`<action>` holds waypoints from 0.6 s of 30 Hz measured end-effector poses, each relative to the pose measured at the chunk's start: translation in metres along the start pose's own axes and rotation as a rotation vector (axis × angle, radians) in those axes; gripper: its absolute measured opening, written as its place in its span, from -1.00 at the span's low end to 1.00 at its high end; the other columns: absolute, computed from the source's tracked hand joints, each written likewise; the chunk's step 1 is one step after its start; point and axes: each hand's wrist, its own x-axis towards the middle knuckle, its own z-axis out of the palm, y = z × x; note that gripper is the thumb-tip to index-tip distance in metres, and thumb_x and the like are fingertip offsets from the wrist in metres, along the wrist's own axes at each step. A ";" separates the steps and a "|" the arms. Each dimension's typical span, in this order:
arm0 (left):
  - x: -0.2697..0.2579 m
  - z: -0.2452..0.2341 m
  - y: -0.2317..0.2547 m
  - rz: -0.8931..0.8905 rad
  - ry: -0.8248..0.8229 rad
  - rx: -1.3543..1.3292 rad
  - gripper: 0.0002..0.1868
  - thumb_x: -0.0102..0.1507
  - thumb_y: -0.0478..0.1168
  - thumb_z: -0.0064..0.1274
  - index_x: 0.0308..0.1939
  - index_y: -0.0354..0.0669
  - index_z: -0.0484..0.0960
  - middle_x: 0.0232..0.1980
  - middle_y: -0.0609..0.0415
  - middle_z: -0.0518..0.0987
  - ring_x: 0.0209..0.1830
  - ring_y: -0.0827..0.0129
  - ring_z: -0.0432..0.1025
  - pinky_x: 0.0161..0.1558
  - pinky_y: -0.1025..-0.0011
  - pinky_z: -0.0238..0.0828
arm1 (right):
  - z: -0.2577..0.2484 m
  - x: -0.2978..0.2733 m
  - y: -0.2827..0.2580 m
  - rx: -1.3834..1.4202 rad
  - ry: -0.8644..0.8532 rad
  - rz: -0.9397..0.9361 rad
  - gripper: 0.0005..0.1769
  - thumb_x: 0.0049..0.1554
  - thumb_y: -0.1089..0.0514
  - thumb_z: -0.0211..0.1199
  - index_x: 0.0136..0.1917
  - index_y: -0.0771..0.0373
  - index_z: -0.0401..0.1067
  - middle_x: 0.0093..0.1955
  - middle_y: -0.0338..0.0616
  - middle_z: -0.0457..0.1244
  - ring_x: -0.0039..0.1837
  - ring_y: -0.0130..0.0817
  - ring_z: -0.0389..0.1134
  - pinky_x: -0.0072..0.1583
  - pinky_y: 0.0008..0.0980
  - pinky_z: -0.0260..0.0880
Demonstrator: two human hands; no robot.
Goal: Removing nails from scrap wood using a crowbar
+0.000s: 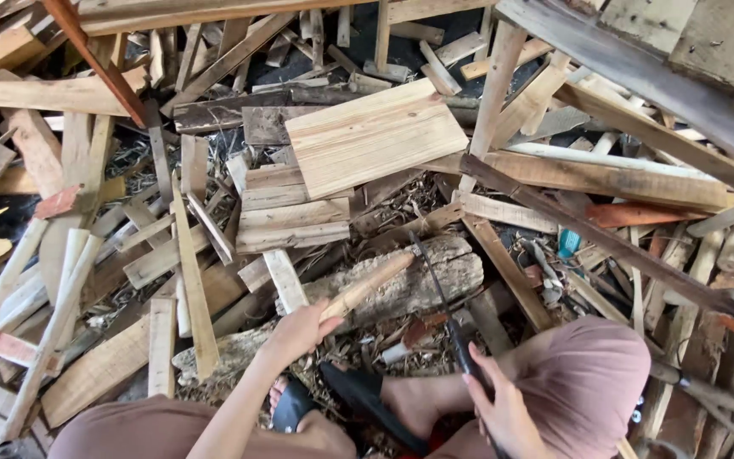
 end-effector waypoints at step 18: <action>0.023 -0.019 -0.030 -0.242 -0.313 -0.677 -0.32 0.13 0.30 0.12 -0.31 -0.39 0.71 -0.51 -0.02 0.57 -0.60 0.44 0.38 -0.61 0.59 0.16 | -0.017 -0.019 -0.058 0.014 0.137 -0.271 -0.13 0.04 0.35 0.35 0.56 0.07 0.13 -0.08 0.03 0.46 -0.55 -0.43 0.23 -0.53 -0.50 0.27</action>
